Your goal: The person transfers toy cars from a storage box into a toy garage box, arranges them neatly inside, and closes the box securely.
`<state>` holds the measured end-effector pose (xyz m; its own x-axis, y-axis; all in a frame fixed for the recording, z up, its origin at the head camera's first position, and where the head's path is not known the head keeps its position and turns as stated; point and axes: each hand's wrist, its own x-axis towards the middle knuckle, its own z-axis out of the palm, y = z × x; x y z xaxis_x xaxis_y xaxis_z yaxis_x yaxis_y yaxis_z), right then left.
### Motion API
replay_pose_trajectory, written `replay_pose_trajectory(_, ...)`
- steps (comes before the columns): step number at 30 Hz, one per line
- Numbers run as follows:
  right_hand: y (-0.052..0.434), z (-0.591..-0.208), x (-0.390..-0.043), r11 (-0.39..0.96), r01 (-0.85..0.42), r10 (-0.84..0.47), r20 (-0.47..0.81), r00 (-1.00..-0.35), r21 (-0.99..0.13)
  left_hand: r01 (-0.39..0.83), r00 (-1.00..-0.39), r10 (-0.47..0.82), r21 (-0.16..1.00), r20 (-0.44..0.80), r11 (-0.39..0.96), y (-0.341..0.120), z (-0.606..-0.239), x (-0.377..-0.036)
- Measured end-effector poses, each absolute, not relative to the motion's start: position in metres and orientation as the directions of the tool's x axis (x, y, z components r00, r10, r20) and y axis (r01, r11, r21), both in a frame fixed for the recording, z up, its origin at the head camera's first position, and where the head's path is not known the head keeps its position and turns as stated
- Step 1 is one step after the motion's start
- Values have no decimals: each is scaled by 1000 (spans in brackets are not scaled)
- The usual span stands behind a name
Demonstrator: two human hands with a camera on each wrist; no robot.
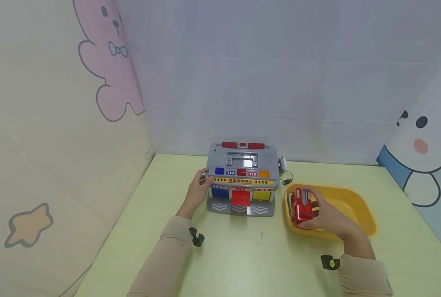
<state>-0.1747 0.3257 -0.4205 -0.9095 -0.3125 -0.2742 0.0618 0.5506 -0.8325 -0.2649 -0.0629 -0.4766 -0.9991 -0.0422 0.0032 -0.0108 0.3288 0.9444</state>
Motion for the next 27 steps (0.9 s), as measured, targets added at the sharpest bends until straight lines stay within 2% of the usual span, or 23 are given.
replay_pose_trajectory(6,310,-424,-174,558,62,-308,-276,-911,-828,-12,-999,-40,945,1,328,-63,-477,-266)
replay_pose_trajectory(21,281,-435,-172,468,-19,-378,-181,-908,-884,15,-999,-29,947,25,319,-65,-480,-265)
replay_pose_trajectory(27,273,-438,-172,452,-8,-399,-194,-896,-892,29,-999,-16,949,35,313,-66,-481,-266)
